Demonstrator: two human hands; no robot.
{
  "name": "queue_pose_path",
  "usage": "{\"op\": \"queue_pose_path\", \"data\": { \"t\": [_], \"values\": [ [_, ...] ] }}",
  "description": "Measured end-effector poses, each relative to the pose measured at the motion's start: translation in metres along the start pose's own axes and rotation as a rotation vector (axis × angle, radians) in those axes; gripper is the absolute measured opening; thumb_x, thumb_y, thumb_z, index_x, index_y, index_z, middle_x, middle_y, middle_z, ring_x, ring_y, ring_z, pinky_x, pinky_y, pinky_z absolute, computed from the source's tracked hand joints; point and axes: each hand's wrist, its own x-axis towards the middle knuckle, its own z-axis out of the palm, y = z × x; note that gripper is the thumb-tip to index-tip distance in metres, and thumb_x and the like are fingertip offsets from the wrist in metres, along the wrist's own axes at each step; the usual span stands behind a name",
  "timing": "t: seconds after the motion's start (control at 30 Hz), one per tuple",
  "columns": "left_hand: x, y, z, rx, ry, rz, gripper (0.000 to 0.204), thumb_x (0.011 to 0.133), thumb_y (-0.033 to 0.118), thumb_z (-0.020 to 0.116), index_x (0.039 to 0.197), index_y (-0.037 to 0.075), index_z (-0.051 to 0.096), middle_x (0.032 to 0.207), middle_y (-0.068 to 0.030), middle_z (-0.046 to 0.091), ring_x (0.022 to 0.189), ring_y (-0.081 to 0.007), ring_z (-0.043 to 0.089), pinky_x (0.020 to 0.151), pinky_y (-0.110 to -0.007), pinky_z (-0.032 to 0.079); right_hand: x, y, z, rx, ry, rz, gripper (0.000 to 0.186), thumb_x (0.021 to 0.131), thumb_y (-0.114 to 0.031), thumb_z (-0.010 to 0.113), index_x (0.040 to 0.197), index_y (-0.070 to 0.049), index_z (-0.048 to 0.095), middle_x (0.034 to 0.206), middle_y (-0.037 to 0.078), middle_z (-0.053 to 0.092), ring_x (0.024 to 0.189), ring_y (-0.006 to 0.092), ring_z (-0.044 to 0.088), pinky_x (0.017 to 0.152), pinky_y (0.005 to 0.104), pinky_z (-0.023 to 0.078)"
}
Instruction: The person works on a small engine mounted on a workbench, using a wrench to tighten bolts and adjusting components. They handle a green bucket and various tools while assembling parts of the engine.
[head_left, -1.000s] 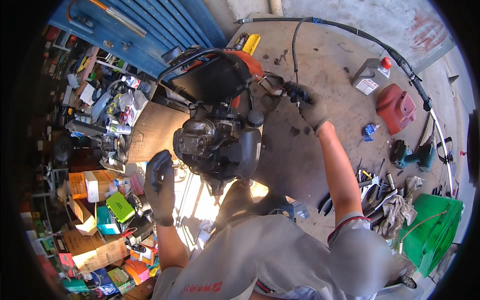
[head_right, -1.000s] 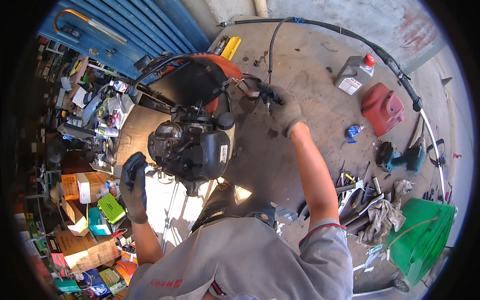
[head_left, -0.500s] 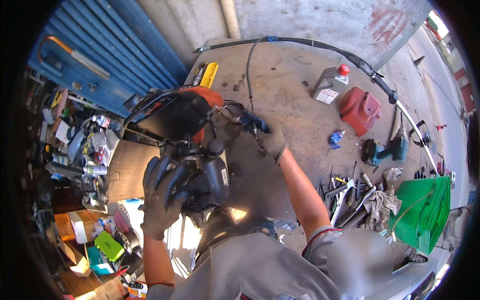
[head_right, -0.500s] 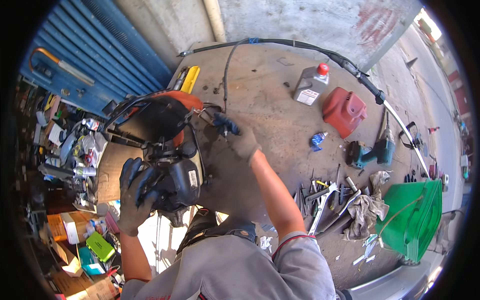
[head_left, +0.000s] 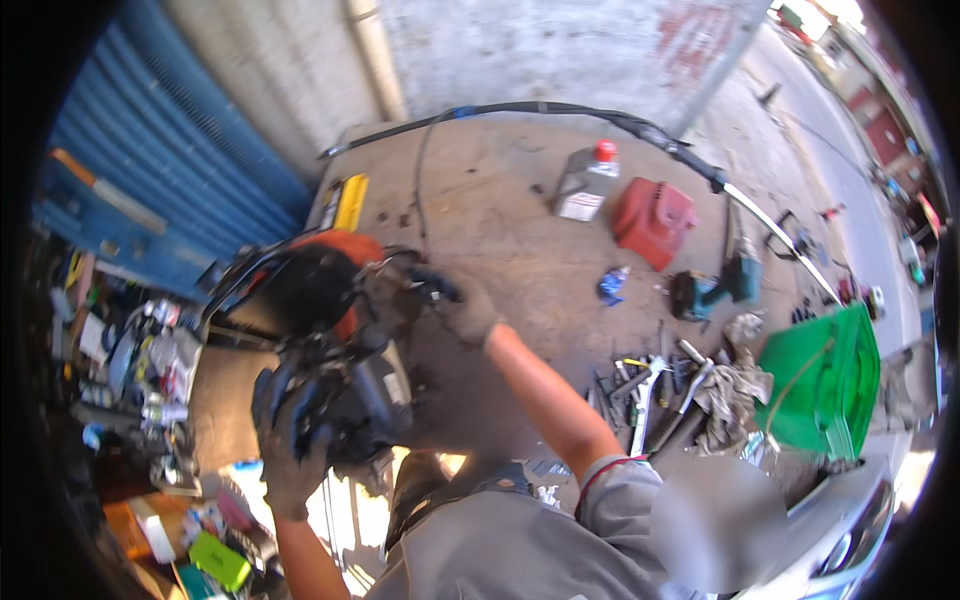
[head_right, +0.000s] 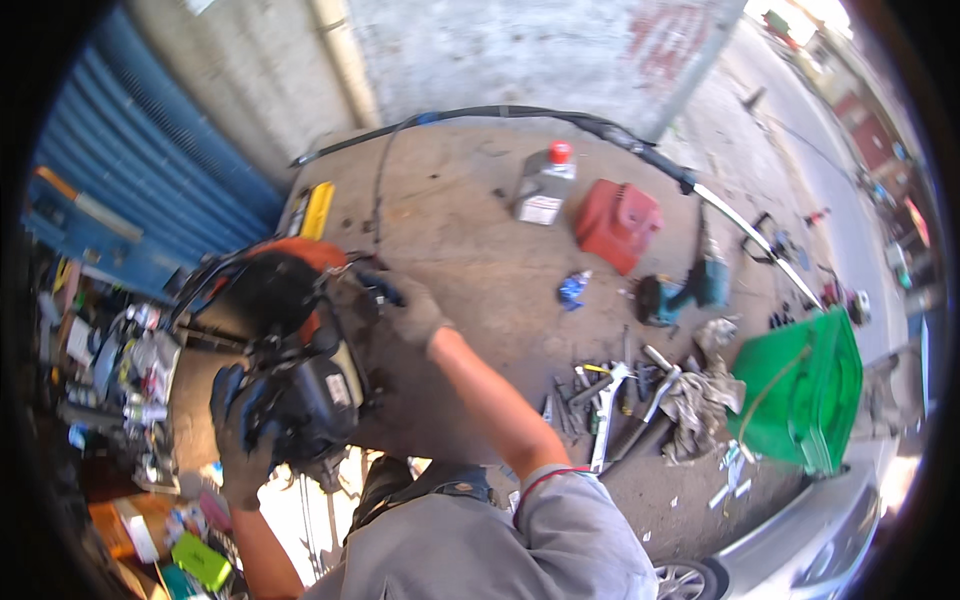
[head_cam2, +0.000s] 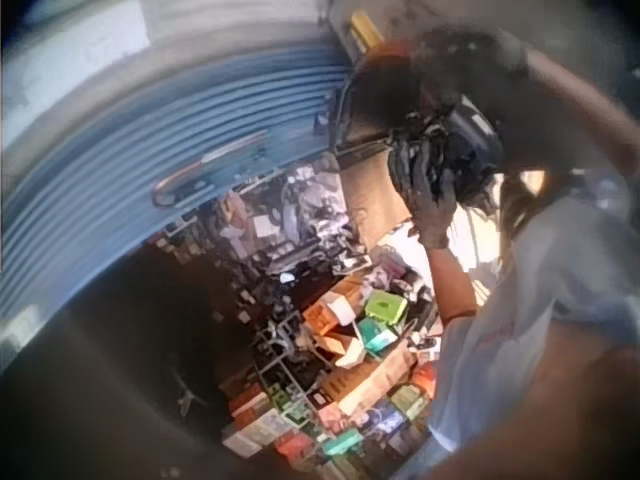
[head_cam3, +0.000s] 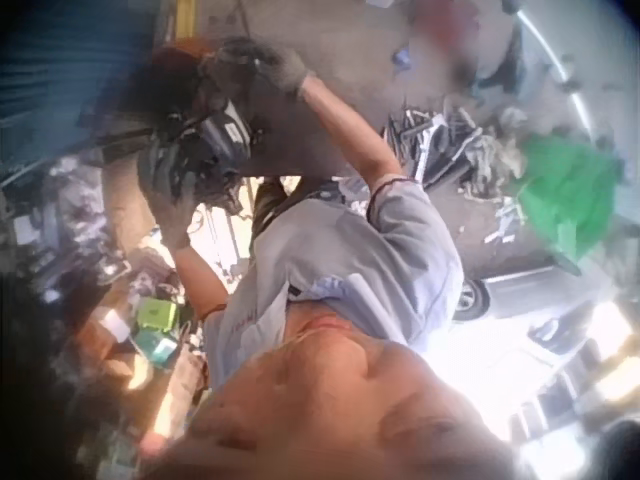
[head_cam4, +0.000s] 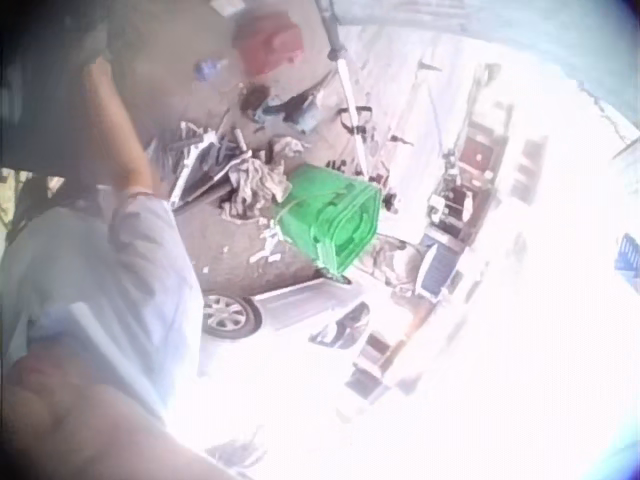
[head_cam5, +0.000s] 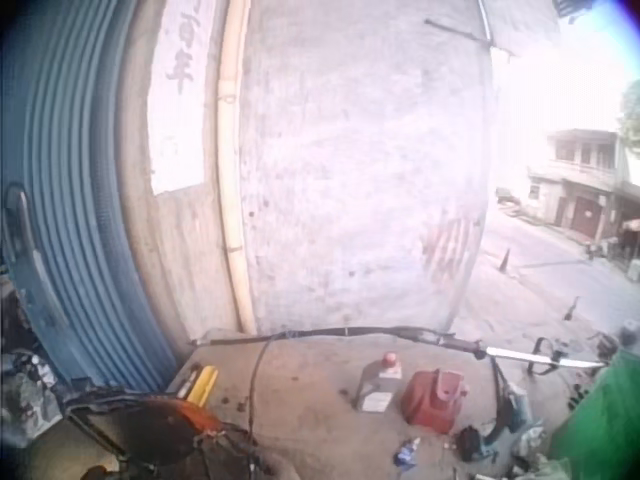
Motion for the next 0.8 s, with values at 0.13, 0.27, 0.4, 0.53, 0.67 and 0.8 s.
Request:
{"op": "queue_pose_path", "data": {
  "t": [0.13,0.27,0.4,0.53,0.67,0.8],
  "values": [
    [-0.001,0.006,0.0,0.012,0.024,-0.015,0.054,0.091,0.039,0.068,0.134,0.007,0.063,0.15,-0.0217,0.048,0.145,-0.0448,0.036,0.119,-0.053,0.029,0.015,-0.02,-0.011,0.167,0.062,0.133,0.045,0.094,0.002,0.061,0.138,-0.008,0.062,0.131,0.01,0.068,0.121,0.0187,0.062,0.107,0.0336,0.047],
    [0.009,0.011,0.0,-0.011,0.041,0.015,0.054,0.082,0.025,0.071,0.133,0.008,0.065,0.148,-0.0215,0.049,0.14,-0.0459,0.039,0.116,-0.053,0.032,0.028,-0.003,-0.023,0.235,0.03,-0.019,0.043,0.096,0.008,0.058,0.138,0.0,0.06,0.135,0.009,0.066,0.124,0.0156,0.061,0.11,0.0307,0.046],
    [0.005,0.011,-0.003,-0.035,0.051,-0.01,0.055,0.078,0.023,0.072,0.13,0.008,0.067,0.148,-0.0208,0.049,0.14,-0.0446,0.039,0.116,-0.053,0.032,0.027,-0.004,-0.008,0.276,-0.006,0.04,0.045,0.094,0.011,0.059,0.137,0.001,0.06,0.135,0.009,0.066,0.123,0.0153,0.061,0.11,0.0303,0.046],
    [0.002,0.01,-0.003,0.014,0.048,-0.003,0.059,0.075,0.018,0.072,0.133,0.01,0.064,0.149,-0.0178,0.05,0.143,-0.0439,0.038,0.118,-0.053,0.032,0.019,0.005,0.0,0.252,0.014,0.051,0.044,0.093,0.01,0.061,0.136,0.001,0.061,0.132,0.008,0.068,0.121,0.0152,0.062,0.108,0.0304,0.047],
    [0.008,0.004,-0.003,0.014,0.042,0.004,0.062,0.076,0.019,0.072,0.136,0.011,0.062,0.15,-0.0192,0.049,0.143,-0.0441,0.038,0.119,-0.053,0.031,0.01,0.009,-0.001,0.121,0.093,0.004,0.035,0.097,0.003,0.065,0.132,0.002,0.064,0.124,0.008,0.072,0.112,0.0151,0.066,0.101,0.0292,0.051],
    [0.014,0.006,-0.006,-0.066,0.023,0.01,0.056,0.075,0.021,0.074,0.13,0.012,0.069,0.147,-0.0164,0.051,0.141,-0.0421,0.039,0.118,-0.052,0.032,-0.002,-0.003,-0.004,0.307,0.091,0.026,0.037,0.094,0.005,0.065,0.131,0.001,0.066,0.12,0.008,0.072,0.104,0.0133,0.066,0.094,0.0282,0.052]
  ]
}}
